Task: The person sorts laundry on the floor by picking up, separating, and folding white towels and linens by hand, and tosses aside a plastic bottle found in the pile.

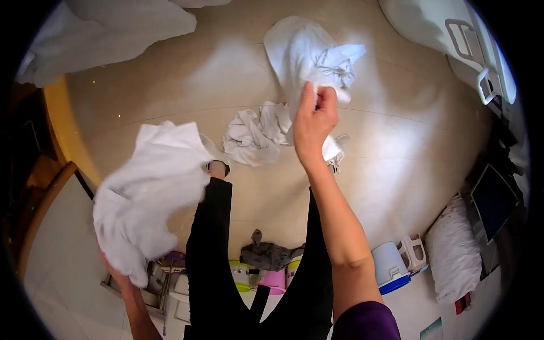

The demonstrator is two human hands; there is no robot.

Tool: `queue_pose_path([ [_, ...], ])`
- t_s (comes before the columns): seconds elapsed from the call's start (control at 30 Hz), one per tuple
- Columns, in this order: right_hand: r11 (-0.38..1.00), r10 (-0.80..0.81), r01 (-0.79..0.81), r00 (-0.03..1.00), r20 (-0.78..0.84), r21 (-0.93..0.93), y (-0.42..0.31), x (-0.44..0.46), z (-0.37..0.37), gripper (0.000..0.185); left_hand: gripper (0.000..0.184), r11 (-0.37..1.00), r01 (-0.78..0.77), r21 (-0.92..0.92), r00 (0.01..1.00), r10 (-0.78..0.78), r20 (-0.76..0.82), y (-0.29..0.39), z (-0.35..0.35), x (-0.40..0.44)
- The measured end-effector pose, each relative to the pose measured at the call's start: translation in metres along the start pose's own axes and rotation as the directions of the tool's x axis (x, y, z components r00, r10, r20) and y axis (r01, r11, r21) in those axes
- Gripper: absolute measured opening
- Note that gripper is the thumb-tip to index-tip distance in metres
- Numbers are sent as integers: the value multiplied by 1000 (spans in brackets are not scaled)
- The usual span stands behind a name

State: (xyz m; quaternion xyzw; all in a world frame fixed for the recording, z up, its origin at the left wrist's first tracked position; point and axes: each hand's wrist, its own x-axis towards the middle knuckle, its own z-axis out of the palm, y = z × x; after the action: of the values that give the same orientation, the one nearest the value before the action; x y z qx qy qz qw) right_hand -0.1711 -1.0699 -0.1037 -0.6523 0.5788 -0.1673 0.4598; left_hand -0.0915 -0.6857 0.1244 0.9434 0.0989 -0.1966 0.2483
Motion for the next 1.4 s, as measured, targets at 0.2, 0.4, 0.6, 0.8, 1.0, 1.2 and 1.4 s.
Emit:
queue_pose_path([
  [0.2,923,-378,382,865,330,54,-65,-89,13,14,41,825,413,-386,856,-207,474,3,50,36],
  [0.4,864,-470,437,522,711,250,-114,-197,-6,25,71,451,779,-435,553,-169,815,22,106,53],
  [0.6,841,-540,177,331,774,511,-75,-233,18,18,60,938,341,-53,733,-230,640,-91,65,55],
  [0.8,706,96,211,918,386,-676,184,-152,98,25,64,974,-105,200,872,-7,490,-244,22,39],
  [1.0,605,114,445,773,624,-661,253,-154,112,43,56,78,711,-699,612,-557,560,-179,43,45],
  [1.2,881,428,-24,462,776,-472,151,-183,36,50,44,-144,711,-689,550,-497,671,-134,78,39],
  [1.4,765,147,24,966,211,-644,214,-44,95,56,23,-527,828,-193,523,601,604,-148,152,27],
])
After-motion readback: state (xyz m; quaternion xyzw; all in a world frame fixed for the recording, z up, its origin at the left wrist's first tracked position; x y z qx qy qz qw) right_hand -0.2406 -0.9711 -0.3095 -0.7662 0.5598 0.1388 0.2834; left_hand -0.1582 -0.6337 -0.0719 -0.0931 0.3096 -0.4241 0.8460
